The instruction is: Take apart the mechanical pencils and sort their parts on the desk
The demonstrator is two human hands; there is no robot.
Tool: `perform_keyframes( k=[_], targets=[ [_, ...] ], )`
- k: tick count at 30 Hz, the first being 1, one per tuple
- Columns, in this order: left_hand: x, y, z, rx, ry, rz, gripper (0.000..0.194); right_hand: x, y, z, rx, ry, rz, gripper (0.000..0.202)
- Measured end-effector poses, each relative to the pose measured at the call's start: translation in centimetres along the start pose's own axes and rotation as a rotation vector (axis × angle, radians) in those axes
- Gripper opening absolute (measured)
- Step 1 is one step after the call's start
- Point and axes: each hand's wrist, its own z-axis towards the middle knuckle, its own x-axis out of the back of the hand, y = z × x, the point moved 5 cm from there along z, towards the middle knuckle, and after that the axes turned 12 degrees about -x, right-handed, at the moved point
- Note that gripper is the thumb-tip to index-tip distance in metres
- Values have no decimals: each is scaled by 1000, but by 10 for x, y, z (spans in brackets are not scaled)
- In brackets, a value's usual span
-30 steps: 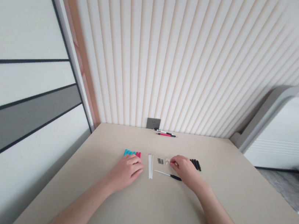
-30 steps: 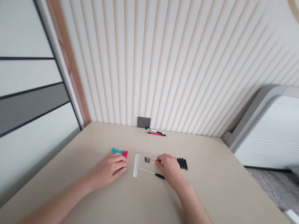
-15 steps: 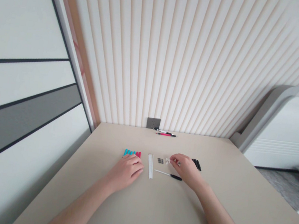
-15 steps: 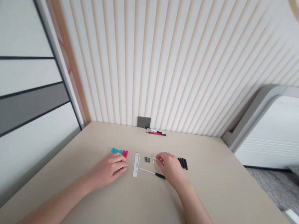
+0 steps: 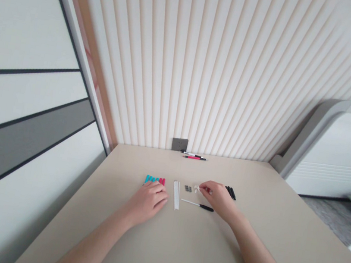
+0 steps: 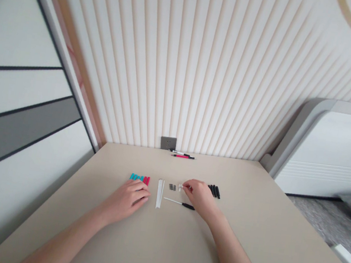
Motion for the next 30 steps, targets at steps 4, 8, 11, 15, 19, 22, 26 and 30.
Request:
perform_keyframes(
  k=[4, 8, 11, 15, 19, 22, 26, 30],
  targets=[
    [0, 0, 0, -2, 2, -3, 19, -2, 0, -1, -15, -43, -24, 22],
    [-2, -1, 0, 3, -6, -8, 19, -5, 0, -1, 10, -73, -38, 21],
    [-2, -1, 0, 9, -23, -6, 18, -7, 2, -1, 17, -77, -48, 21],
    [-2, -1, 0, 10, -31, 2, 17, -8, 5, 1, 3, -69, -71, 22],
    [-1, 0, 0, 9, -33, 2, 17, -8, 4, 1, 2, -74, -87, 22],
    [-1, 0, 1, 11, -33, 2, 17, -7, 2, 0, 2, -73, -87, 23],
    [-2, 0, 1, 9, -47, -1, 18, -8, 1, -1, 7, -79, -87, 24],
    [-3, 0, 1, 4, -42, -2, 18, -9, 2, 0, 9, -87, -91, 24]
  ],
)
